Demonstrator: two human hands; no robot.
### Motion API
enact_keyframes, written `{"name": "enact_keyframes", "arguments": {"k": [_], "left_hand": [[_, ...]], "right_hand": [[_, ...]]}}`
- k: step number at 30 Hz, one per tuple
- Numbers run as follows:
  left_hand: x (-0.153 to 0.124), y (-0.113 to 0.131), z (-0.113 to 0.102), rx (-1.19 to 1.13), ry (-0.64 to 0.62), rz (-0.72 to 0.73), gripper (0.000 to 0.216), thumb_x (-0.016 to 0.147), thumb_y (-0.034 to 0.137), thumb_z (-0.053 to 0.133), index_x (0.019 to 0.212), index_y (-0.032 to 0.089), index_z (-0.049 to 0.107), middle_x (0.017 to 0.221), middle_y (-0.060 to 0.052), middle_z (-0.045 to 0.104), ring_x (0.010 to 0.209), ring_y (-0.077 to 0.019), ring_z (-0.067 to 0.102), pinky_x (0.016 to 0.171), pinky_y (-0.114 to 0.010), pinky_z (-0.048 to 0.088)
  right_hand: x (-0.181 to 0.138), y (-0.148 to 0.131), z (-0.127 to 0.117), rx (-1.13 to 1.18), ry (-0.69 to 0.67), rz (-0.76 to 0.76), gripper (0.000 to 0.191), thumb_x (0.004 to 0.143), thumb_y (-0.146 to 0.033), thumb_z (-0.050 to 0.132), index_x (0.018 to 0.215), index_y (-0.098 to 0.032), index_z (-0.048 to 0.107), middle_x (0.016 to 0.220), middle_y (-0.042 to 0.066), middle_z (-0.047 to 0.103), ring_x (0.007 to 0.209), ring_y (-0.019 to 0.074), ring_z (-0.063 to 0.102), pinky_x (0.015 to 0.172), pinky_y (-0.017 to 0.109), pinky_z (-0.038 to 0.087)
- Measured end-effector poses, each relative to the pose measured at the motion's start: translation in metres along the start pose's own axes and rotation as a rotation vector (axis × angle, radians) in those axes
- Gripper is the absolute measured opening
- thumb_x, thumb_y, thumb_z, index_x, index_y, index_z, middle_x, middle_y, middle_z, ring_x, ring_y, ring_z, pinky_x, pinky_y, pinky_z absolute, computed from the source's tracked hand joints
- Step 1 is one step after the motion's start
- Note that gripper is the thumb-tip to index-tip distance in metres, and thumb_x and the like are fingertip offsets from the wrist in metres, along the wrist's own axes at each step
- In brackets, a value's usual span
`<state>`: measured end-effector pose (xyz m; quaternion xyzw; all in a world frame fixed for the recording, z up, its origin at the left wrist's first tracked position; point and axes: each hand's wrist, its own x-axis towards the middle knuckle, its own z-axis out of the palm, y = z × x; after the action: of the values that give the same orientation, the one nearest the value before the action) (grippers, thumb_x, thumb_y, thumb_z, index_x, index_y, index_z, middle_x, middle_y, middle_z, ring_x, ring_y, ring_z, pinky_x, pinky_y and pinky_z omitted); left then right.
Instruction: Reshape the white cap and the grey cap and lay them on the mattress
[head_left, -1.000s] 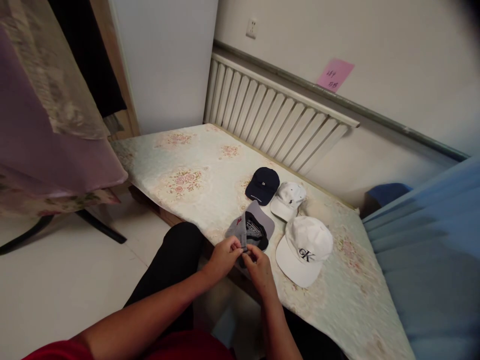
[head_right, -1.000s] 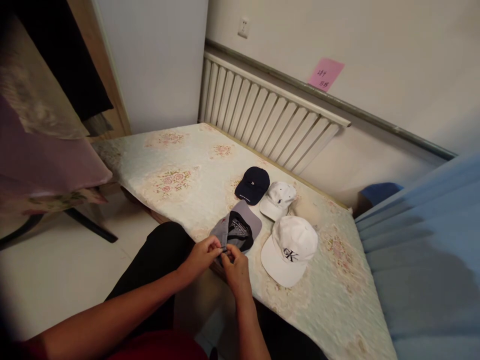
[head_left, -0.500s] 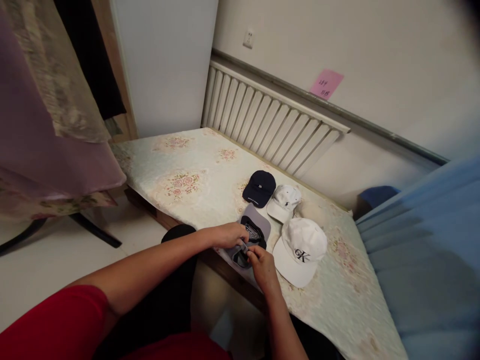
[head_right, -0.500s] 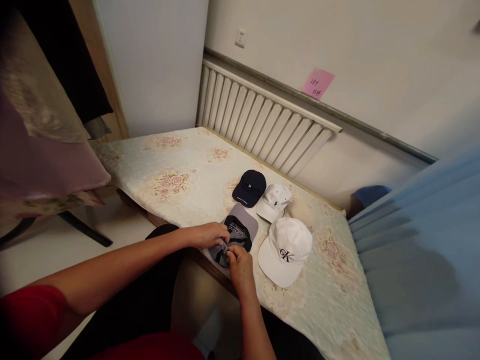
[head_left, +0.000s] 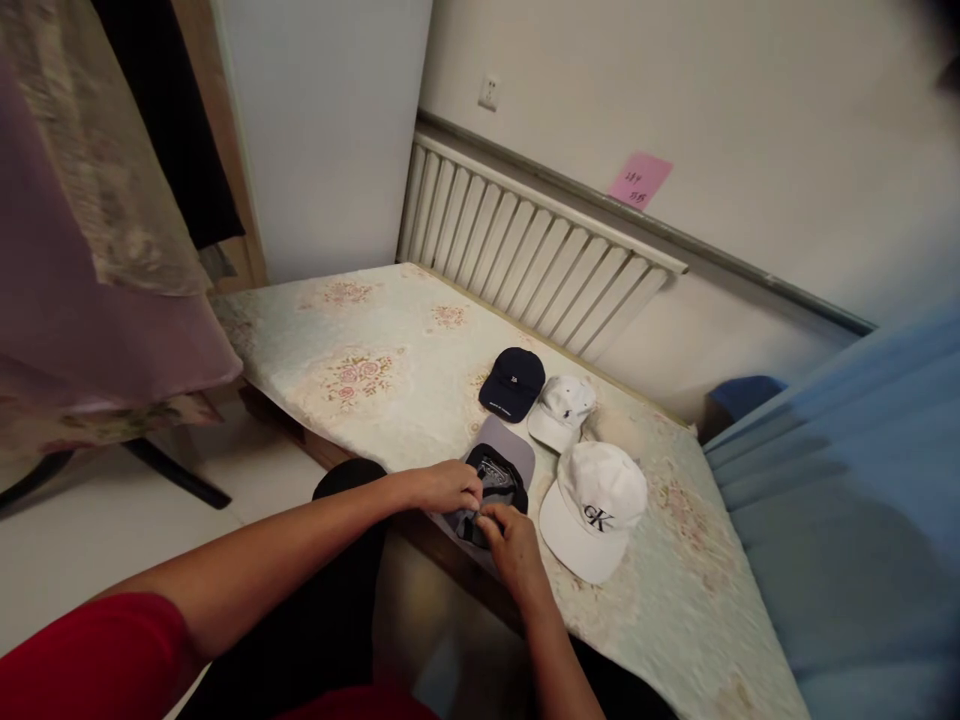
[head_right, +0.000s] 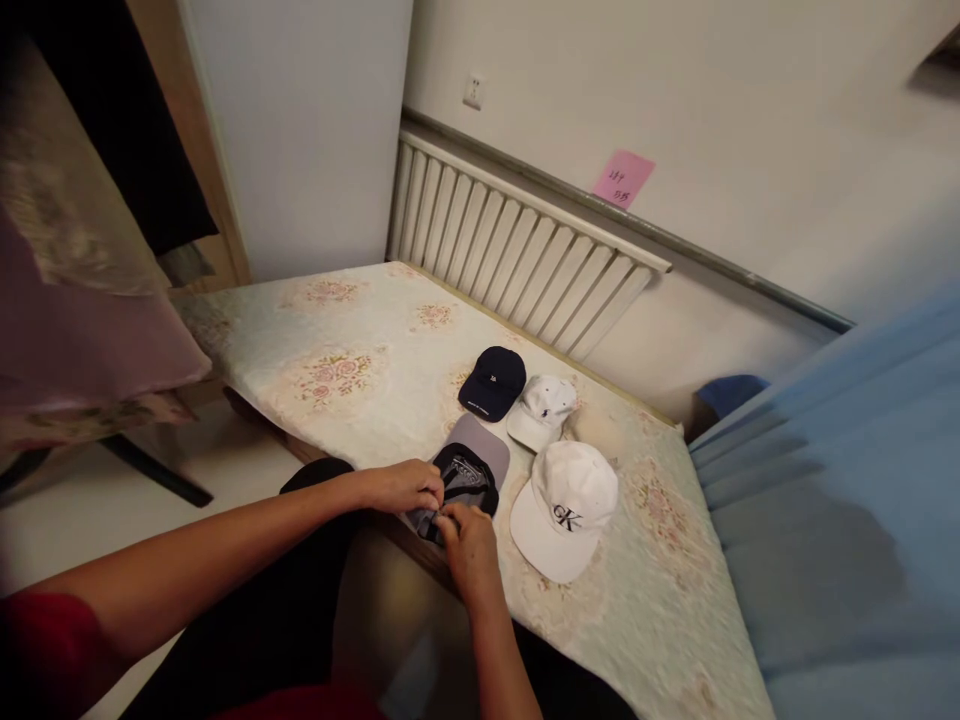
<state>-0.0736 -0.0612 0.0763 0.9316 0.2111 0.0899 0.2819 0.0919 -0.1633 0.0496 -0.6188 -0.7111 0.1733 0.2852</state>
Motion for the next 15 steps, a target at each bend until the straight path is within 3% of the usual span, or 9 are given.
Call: {"name": "enact_keyframes", "arguments": {"k": [5,9,15], "left_hand": [[-0.004,0.007,0.003,0.069,-0.006,-0.026,0.013,0.081,0.019,0.056,0.082,0.018,0.069,0.078,-0.002,0.060,0.075,-0.0138,0.056,0.069,-0.020,0.040],[-0.010,0.009,0.007,0.137,0.033,-0.073,0.010,0.081,0.019,0.055,0.080,0.018,0.066,0.080,-0.003,0.059,0.075,-0.0151,0.055,0.067,-0.022,0.040],[-0.023,0.005,0.004,0.096,0.073,-0.121,0.012,0.085,0.019,0.050,0.079,0.019,0.061,0.085,-0.002,0.056,0.080,-0.0150,0.054,0.071,-0.022,0.040]], "right_hand": [[0.000,-0.009,0.005,-0.047,0.021,0.006,0.016,0.082,-0.025,0.051,0.074,-0.021,0.064,0.071,0.002,0.064,0.070,0.0179,0.055,0.066,0.027,0.036],[0.004,0.001,0.007,0.024,0.033,0.021,0.015,0.080,-0.027,0.052,0.071,-0.021,0.062,0.072,0.001,0.063,0.072,0.0176,0.056,0.068,0.027,0.039],[0.037,0.059,-0.006,0.055,0.298,0.443,0.032,0.078,-0.035,0.047,0.099,-0.017,0.063,0.098,0.012,0.068,0.093,0.0253,0.061,0.084,0.035,0.041]]}}
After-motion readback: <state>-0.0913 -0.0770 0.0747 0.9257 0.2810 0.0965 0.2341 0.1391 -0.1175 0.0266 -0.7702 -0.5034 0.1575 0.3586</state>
